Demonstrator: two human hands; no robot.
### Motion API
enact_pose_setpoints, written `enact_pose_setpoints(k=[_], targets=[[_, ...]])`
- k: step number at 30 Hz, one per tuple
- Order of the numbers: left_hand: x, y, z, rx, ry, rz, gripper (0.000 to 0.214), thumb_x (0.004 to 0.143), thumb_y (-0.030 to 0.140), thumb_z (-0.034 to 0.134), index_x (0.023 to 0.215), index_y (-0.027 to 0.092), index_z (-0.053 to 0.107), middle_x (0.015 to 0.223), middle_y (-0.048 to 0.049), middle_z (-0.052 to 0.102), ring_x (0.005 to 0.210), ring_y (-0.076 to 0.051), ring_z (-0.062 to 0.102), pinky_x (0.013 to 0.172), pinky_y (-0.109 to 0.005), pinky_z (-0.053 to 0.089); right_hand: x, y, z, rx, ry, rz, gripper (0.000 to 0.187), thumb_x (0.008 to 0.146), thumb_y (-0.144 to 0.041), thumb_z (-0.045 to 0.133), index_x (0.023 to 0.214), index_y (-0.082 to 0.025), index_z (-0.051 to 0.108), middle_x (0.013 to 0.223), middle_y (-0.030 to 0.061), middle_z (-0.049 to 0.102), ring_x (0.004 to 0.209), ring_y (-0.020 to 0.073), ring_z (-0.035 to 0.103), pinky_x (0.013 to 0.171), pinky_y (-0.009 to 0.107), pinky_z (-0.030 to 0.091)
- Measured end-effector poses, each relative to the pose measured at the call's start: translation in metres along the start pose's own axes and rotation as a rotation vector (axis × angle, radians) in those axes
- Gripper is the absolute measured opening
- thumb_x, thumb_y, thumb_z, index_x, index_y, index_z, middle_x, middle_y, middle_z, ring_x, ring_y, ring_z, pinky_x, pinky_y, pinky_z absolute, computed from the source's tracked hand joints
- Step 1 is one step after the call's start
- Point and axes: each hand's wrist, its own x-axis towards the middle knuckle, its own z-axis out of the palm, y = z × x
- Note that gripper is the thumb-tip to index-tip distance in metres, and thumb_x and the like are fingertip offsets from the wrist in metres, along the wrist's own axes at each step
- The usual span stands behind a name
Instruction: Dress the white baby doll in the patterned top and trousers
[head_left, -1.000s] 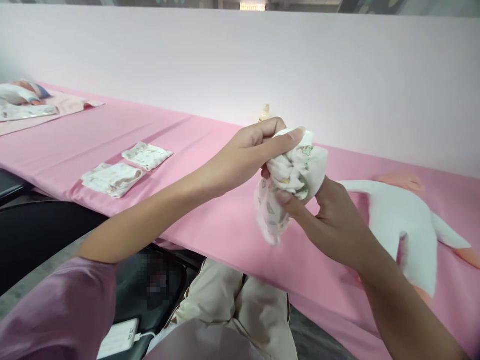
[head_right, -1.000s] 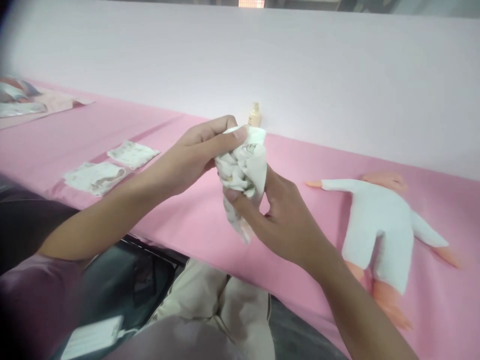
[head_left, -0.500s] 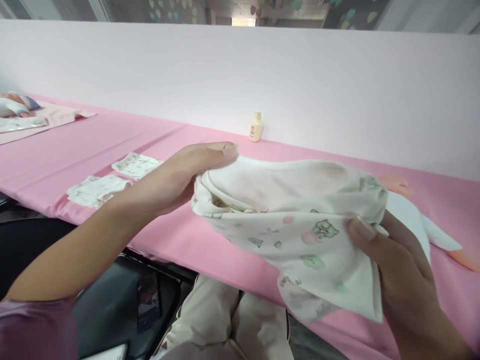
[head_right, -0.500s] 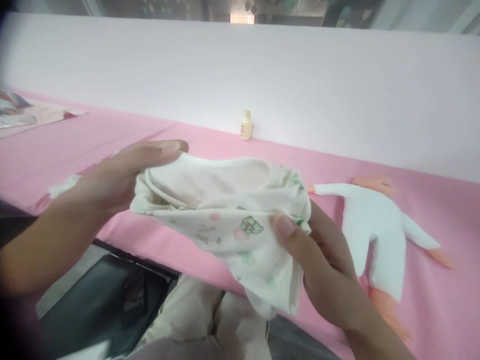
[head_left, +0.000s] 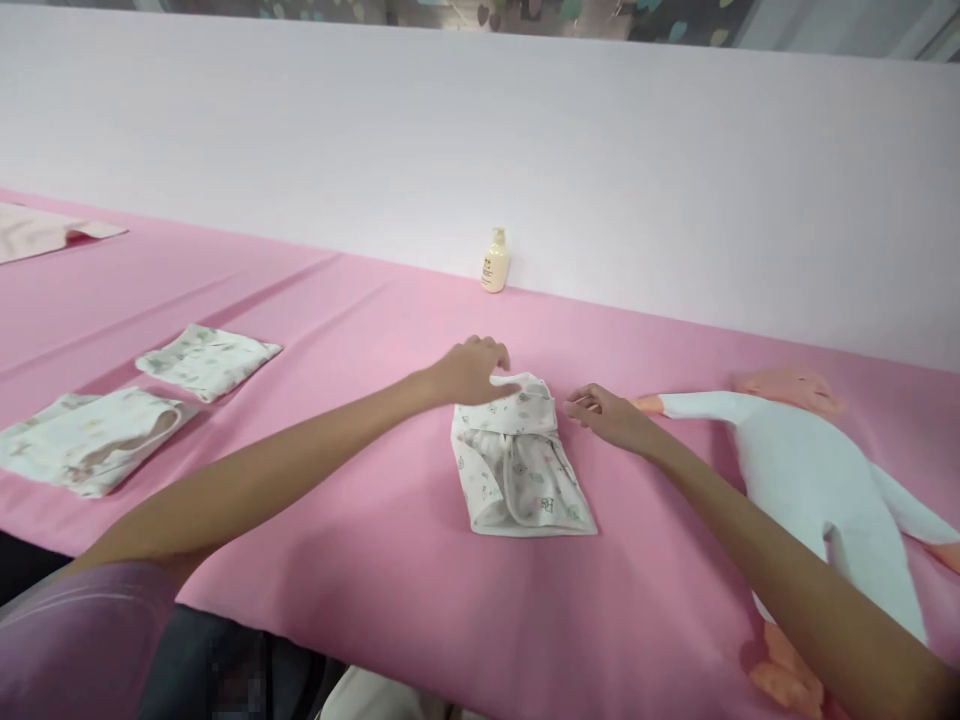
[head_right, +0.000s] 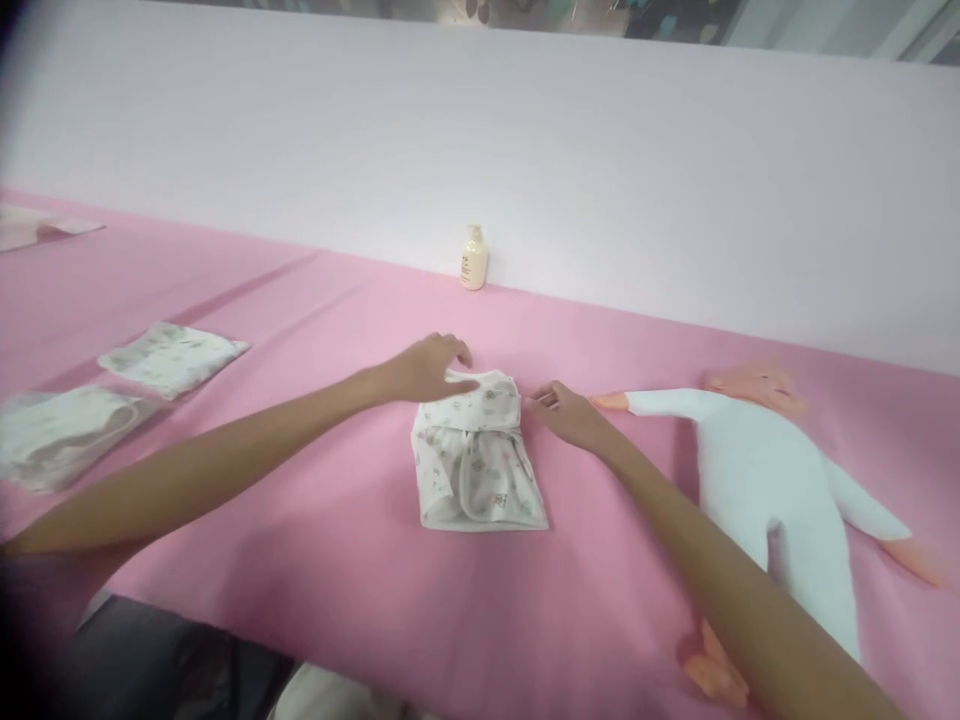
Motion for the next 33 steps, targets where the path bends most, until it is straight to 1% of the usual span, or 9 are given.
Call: enact_pose_setpoints(k=[4, 8, 13, 15, 17, 20, 22, 27, 33], targets=[[0.002, 0.024, 0.051, 0.041, -0.101, 0.082, 0.067, 0.088, 0.08, 0.056, 0.116, 0.019, 0.061, 0.129, -0.0169, 0.067, 0.119, -0.034, 0.062, 0.097, -0.048, 0.052, 0.002, -0.004, 0.025, -0.107, 0.034, -0.012, 0.039, 0.097, -0.06, 0.066, 0.11, -0.023, 0.066, 0.11, 0.0079, 0.079, 0.099, 0.0231, 0.073, 0.081, 0.032, 0.052], [0.007, 0.035, 0.076, 0.102, -0.114, 0.064, 0.072, 0.084, 0.083, 0.059, 0.116, 0.019, 0.059, 0.13, -0.0214, 0.066, 0.123, -0.041, 0.06, 0.096, -0.053, 0.051, 0.015, -0.017, 0.033, -0.227, 0.03, -0.012, 0.029, 0.093, -0.049, 0.07, 0.087, -0.022, 0.061, 0.086, 0.004, 0.077, 0.084, 0.0217, 0.07, 0.069, 0.03, 0.044], [0.007, 0.036, 0.076, 0.064, -0.036, 0.028, 0.057, 0.087, 0.074, 0.063, 0.107, 0.022, 0.057, 0.118, -0.0177, 0.072, 0.113, -0.039, 0.067, 0.088, -0.05, 0.052, 0.023, -0.045, 0.026, -0.197, 0.098, -0.069, 0.027, 0.09, -0.043, 0.066, 0.075, -0.022, 0.058, 0.078, 0.0008, 0.07, 0.075, 0.0172, 0.062, 0.065, 0.028, 0.038], [0.005, 0.035, 0.07, -0.001, 0.017, -0.003, 0.043, 0.092, 0.064, 0.062, 0.101, 0.023, 0.055, 0.105, -0.0135, 0.074, 0.099, -0.034, 0.071, 0.08, -0.045, 0.051, 0.021, -0.063, 0.023, -0.167, 0.177, -0.112, 0.026, 0.089, -0.043, 0.066, 0.075, -0.022, 0.058, 0.079, 0.0009, 0.069, 0.074, 0.017, 0.059, 0.066, 0.029, 0.038], [0.0, 0.03, 0.062, -0.071, 0.09, -0.053, 0.028, 0.095, 0.05, 0.061, 0.098, 0.023, 0.056, 0.097, -0.0097, 0.075, 0.086, -0.028, 0.071, 0.073, -0.04, 0.049, 0.017, -0.082, 0.022, -0.04, 0.154, -0.172, 0.025, 0.09, -0.044, 0.067, 0.08, -0.022, 0.058, 0.081, 0.0012, 0.069, 0.073, 0.0164, 0.057, 0.066, 0.029, 0.04], [-0.018, 0.007, 0.046, -0.204, 0.243, -0.165, 0.022, 0.095, 0.044, 0.058, 0.101, 0.023, 0.059, 0.094, -0.0061, 0.077, 0.08, -0.024, 0.07, 0.069, -0.035, 0.046, 0.01, -0.102, 0.025, 0.278, -0.023, -0.302, 0.033, 0.097, -0.054, 0.061, 0.094, -0.022, 0.061, 0.095, 0.0041, 0.072, 0.08, 0.0161, 0.061, 0.07, 0.028, 0.047], [-0.039, -0.019, 0.035, -0.307, 0.365, -0.291, 0.031, 0.098, 0.05, 0.052, 0.102, 0.022, 0.063, 0.095, -0.006, 0.077, 0.083, -0.025, 0.07, 0.071, -0.034, 0.047, 0.005, -0.104, 0.032, 0.32, -0.061, -0.382, 0.037, 0.1, -0.058, 0.057, 0.104, -0.021, 0.061, 0.106, 0.0062, 0.073, 0.089, 0.0174, 0.064, 0.076, 0.029, 0.05], [-0.105, -0.098, 0.01, -0.298, 0.473, -0.668, 0.039, 0.096, 0.055, 0.048, 0.093, 0.02, 0.065, 0.098, -0.0075, 0.077, 0.088, -0.027, 0.069, 0.073, -0.033, 0.047, 0.0, -0.083, 0.071, -0.202, -0.049, -0.686, 0.034, 0.095, -0.044, 0.072, 0.119, -0.022, 0.06, 0.119, 0.0096, 0.069, 0.106, 0.0257, 0.063, 0.089, 0.038, 0.05], [-0.142, -0.147, 0.007, -0.126, 0.311, -0.686, 0.032, 0.09, 0.053, 0.053, 0.087, 0.023, 0.064, 0.092, -0.0033, 0.077, 0.089, -0.026, 0.069, 0.072, -0.032, 0.045, 0.016, -0.083, 0.105, -0.585, 0.04, -0.791, 0.016, 0.108, -0.034, 0.053, 0.106, -0.02, 0.059, 0.11, 0.0132, 0.069, 0.098, 0.0276, 0.06, 0.082, 0.037, 0.043]])
